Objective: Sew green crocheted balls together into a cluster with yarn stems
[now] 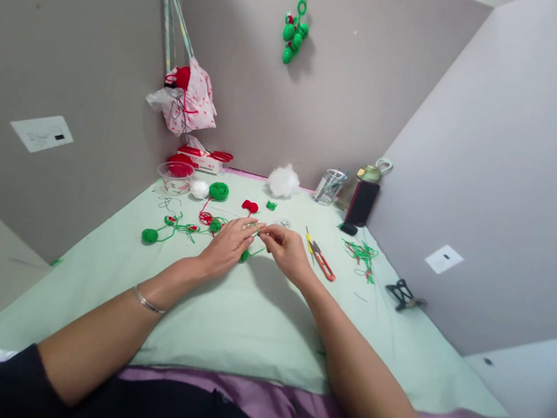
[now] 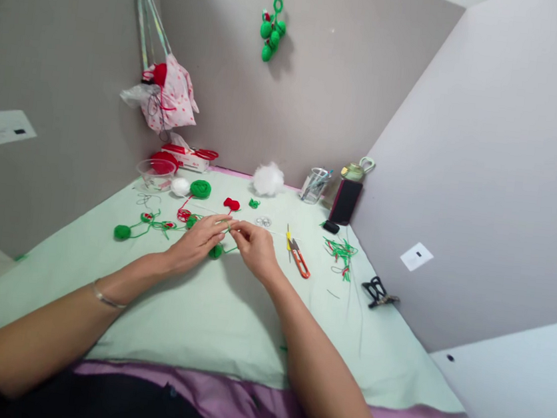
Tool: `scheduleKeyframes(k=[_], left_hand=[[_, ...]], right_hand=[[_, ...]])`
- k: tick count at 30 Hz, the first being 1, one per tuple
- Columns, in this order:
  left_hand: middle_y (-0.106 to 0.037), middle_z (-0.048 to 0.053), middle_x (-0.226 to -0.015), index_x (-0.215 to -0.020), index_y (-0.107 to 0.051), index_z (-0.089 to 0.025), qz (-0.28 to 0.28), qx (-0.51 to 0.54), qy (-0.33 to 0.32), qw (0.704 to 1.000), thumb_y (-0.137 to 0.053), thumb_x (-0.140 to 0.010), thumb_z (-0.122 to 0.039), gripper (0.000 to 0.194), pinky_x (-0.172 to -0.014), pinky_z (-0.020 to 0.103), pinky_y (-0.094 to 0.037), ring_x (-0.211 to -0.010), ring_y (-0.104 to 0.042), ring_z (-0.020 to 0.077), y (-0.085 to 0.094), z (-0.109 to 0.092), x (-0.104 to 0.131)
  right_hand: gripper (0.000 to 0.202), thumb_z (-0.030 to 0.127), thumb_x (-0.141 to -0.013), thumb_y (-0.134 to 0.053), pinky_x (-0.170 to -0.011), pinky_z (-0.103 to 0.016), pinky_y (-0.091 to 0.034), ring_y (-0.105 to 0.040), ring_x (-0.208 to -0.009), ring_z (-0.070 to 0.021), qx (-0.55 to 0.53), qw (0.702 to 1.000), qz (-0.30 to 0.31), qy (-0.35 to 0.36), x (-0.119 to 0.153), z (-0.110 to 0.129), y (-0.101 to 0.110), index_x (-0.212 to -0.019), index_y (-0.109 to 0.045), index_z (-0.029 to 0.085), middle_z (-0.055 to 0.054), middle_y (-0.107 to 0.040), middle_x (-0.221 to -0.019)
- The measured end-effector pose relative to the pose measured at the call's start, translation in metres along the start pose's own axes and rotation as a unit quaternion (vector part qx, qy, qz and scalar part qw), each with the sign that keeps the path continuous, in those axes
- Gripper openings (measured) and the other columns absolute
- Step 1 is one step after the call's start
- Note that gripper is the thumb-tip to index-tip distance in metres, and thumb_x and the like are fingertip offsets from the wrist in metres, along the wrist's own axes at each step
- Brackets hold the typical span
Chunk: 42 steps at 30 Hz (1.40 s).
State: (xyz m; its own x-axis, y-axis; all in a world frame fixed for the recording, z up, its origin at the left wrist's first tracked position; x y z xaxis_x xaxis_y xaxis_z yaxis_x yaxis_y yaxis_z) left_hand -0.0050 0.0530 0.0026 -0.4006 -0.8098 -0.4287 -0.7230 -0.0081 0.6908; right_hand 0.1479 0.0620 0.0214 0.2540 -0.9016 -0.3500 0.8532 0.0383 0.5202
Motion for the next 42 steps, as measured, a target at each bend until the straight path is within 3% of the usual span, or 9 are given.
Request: scheduleKeyframes(k=[10, 25, 30, 33, 37, 42], left_hand=[[-0.032, 0.011, -0.166, -0.149, -0.050, -0.022, 0.056, -0.072, 0.023, 0.996, -0.029, -0.106, -0.037, 0.051, -0.127, 0.053, -0.017, -0.156, -0.022, 0.0278, -0.005, 0.007, 0.000], [-0.034, 0.012, -0.166, -0.148, -0.052, -0.022, 0.058, -0.042, 0.018, 0.997, -0.032, -0.104, -0.037, 0.050, -0.126, 0.056, -0.016, -0.157, -0.021, 0.0276, -0.005, 0.010, 0.000], [-0.060, 0.010, -0.144, -0.126, -0.069, -0.023, 0.023, 0.023, 0.023, 0.999, -0.041, -0.101, -0.041, 0.041, -0.122, 0.052, -0.029, -0.147, -0.040, 0.0287, 0.003, 0.004, -0.002], [-0.072, 0.010, -0.114, -0.102, -0.074, -0.021, -0.002, 0.076, 0.021, 0.997, -0.045, -0.098, -0.038, 0.034, -0.109, 0.046, -0.043, -0.121, -0.060, 0.0280, 0.011, -0.002, -0.003], [-0.070, 0.007, -0.094, -0.084, -0.069, -0.018, -0.025, 0.122, 0.032, 0.992, -0.045, -0.096, -0.033, 0.031, -0.092, 0.037, -0.048, -0.093, -0.064, 0.0223, 0.016, -0.005, -0.002], [-0.060, 0.002, -0.079, -0.091, -0.067, -0.018, -0.020, 0.111, 0.033, 0.993, -0.039, -0.096, -0.026, 0.029, -0.080, 0.032, -0.045, -0.079, -0.058, 0.0186, 0.015, -0.005, -0.001]], right_hand=[[0.026, 0.038, -0.083, -0.058, -0.057, -0.026, -0.033, -0.042, -0.054, -0.0120, -0.051, 0.997, 0.042, -0.036, -0.003, -0.004, -0.001, -0.087, -0.072, 0.017, 0.004, -0.052, -0.056], [0.026, 0.041, -0.080, -0.061, -0.052, -0.025, -0.032, -0.041, -0.050, -0.0099, -0.102, 0.992, 0.048, -0.063, -0.004, -0.010, -0.005, -0.082, -0.067, 0.016, 0.005, -0.053, -0.053], [0.024, 0.038, -0.082, -0.060, -0.055, -0.025, -0.035, -0.045, -0.053, -0.0112, -0.081, 0.995, 0.019, -0.048, -0.001, -0.007, -0.008, -0.084, -0.069, 0.016, 0.004, -0.054, -0.055], [0.025, 0.036, -0.084, -0.059, -0.056, -0.025, -0.035, -0.047, -0.054, -0.0118, -0.047, 0.998, -0.001, -0.036, 0.003, -0.002, -0.006, -0.089, -0.072, 0.016, 0.003, -0.055, -0.057], [0.023, 0.036, -0.086, -0.059, -0.055, -0.025, -0.035, -0.047, -0.055, -0.0116, -0.028, 0.999, -0.038, -0.018, 0.004, 0.005, 0.001, -0.087, -0.072, 0.017, 0.002, -0.057, -0.059], [0.025, 0.037, -0.088, -0.058, -0.056, -0.025, -0.036, -0.047, -0.055, -0.0116, -0.046, 0.998, -0.038, 0.001, 0.006, 0.011, 0.002, -0.090, -0.072, 0.017, 0.003, -0.054, -0.059]])
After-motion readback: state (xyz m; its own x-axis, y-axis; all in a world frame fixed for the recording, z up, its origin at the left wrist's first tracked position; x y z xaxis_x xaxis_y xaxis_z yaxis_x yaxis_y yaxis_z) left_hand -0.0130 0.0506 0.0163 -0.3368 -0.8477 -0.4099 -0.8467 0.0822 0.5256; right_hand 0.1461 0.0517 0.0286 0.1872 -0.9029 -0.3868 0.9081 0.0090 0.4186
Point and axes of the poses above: each hand's wrist, its own x-axis away from the middle knuckle, its own y-axis out of the back of the hand, z = x × y, the point moved 5 cm from there along -x, towards the middle knuckle
